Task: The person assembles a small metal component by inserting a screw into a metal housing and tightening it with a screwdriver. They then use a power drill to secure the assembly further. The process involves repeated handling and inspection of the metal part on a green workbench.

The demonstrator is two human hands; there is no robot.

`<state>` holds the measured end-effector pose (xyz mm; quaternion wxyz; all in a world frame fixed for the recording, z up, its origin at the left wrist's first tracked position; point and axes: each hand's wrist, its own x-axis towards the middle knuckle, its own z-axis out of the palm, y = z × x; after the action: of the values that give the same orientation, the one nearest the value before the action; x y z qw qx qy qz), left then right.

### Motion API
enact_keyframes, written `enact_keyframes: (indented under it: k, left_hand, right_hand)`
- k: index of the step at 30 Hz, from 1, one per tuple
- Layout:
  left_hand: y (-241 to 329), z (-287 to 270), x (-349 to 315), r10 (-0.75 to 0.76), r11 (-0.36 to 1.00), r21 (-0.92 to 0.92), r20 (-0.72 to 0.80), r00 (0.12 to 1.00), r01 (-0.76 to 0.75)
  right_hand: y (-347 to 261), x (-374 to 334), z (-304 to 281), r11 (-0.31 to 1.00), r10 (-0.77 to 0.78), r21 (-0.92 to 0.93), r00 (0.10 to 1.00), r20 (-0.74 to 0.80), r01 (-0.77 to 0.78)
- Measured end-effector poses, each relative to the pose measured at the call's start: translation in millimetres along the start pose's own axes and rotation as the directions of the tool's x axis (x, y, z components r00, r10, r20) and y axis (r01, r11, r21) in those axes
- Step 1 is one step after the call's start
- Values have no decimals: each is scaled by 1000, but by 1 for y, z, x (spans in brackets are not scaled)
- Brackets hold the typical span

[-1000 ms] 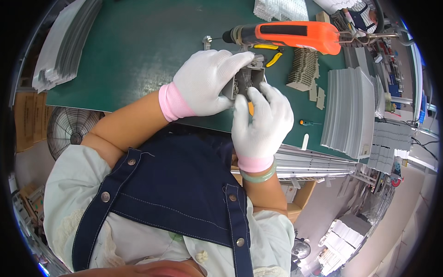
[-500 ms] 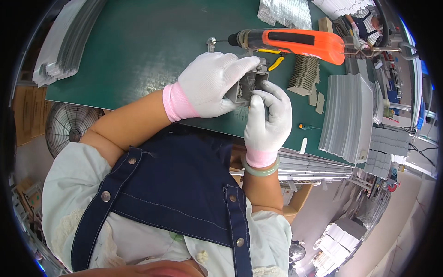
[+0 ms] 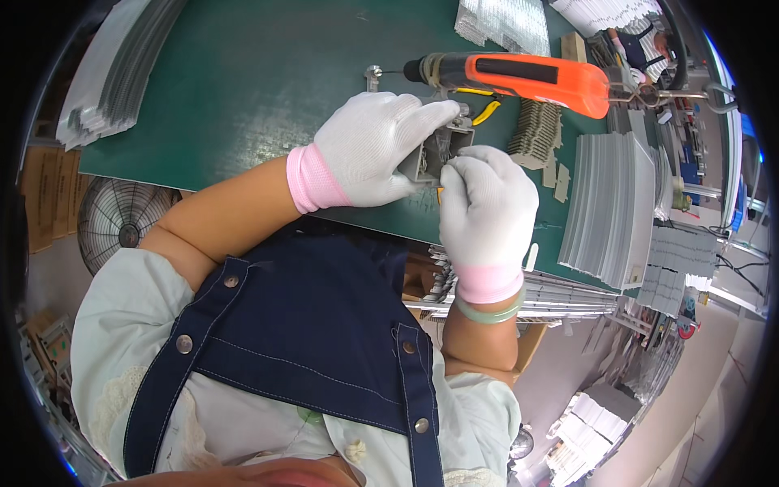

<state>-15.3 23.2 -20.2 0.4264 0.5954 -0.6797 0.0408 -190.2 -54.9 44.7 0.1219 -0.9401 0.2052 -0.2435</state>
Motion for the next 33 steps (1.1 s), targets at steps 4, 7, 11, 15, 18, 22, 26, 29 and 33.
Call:
enact_keyframes:
  k: [4, 7, 11, 15, 18, 22, 26, 29, 33]
  left_hand:
    - [0, -3, -1, 4, 999, -33, -11, 1000, -4]
    - [0, -3, -1, -1, 999, -40, 5, 1000, 1]
    - [0, -2, -1, 4, 999, -45, -10, 1000, -4]
    - [1, -1, -1, -5, 1000, -27, -5, 1000, 5]
    - [-2, -5, 2, 3, 999, -47, -3, 1000, -3]
    - [-25, -33, 35, 36, 976, -209, -110, 993, -58]
    - [-38, -25, 37, 38, 992, -116, -139, 990, -54]
    - [-18, -19, 21, -35, 992, -122, -16, 999, 33]
    - [-5, -7, 16, -28, 992, -122, -9, 1000, 26]
  right_hand:
    - [2, 10, -8, 993, -105, -37, 990, 89, 109]
    - [0, 11, -10, 975, -150, -147, 982, 111, 165]
    - [-1, 19, -15, 949, -203, -209, 964, 173, 237]
    - [5, 24, -17, 992, -41, -113, 980, 194, 64]
    - [5, 22, -15, 998, 58, 35, 998, -2, -58]
    - [13, 6, -5, 936, 216, 338, 917, -335, -97]
    - [1, 12, -2, 957, 50, 286, 946, -320, 46]
    - [-8, 27, -7, 979, -40, 192, 982, -183, 75]
    - [-13, 36, -13, 995, -30, 95, 997, 68, 23]
